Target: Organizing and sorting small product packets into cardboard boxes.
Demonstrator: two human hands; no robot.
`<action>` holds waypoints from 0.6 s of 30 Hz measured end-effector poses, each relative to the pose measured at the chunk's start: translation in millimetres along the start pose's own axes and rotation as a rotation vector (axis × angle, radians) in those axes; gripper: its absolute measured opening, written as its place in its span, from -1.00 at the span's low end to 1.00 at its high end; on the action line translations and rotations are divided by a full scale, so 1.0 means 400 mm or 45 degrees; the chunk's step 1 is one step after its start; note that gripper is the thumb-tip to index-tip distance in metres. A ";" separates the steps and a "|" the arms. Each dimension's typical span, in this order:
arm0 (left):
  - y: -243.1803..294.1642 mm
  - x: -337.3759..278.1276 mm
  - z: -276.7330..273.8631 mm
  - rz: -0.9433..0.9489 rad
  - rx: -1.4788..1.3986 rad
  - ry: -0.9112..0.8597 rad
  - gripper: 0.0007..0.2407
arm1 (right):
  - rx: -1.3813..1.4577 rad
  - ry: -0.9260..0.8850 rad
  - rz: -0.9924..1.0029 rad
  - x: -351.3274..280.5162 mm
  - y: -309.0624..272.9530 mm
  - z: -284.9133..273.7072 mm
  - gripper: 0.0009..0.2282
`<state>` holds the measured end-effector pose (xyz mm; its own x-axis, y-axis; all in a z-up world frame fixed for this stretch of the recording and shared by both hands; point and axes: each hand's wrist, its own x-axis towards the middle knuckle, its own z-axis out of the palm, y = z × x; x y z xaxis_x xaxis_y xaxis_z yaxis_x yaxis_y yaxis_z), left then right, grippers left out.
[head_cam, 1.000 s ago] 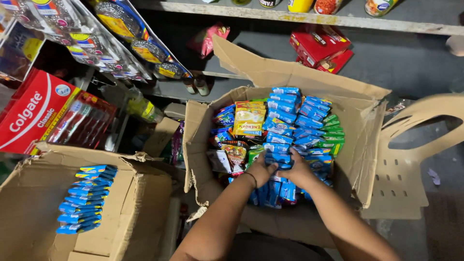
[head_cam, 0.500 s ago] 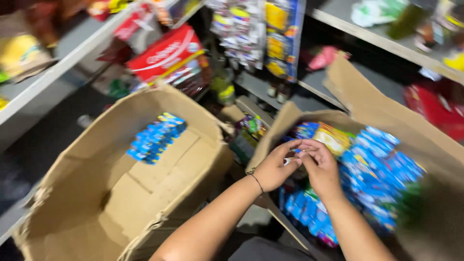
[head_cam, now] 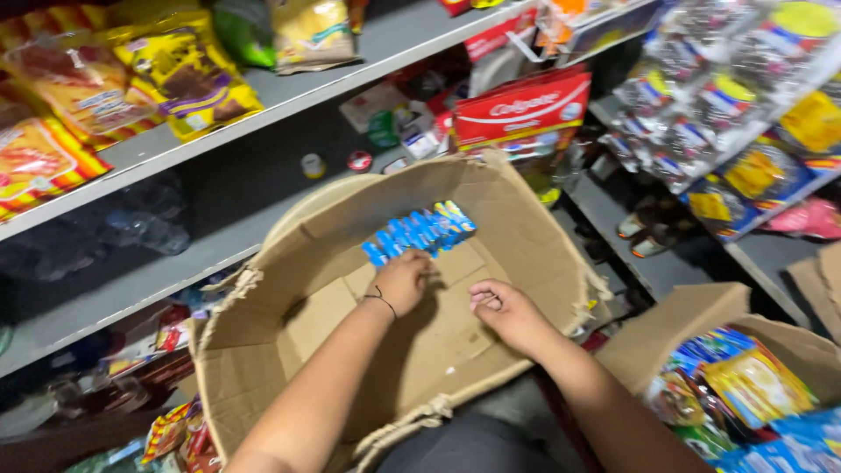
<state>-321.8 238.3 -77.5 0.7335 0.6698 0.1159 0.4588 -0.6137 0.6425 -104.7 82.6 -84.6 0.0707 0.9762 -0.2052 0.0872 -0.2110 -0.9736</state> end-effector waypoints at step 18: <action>-0.114 -0.056 -0.108 0.023 0.703 -0.646 -0.74 | -0.815 -0.014 -0.287 0.138 -0.020 0.194 -0.39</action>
<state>-380.8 269.2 -76.7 0.8231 0.4646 -0.3266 0.5315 -0.8328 0.1549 -178.6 142.3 -96.0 -0.0282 0.9996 -0.0084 0.6700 0.0126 -0.7422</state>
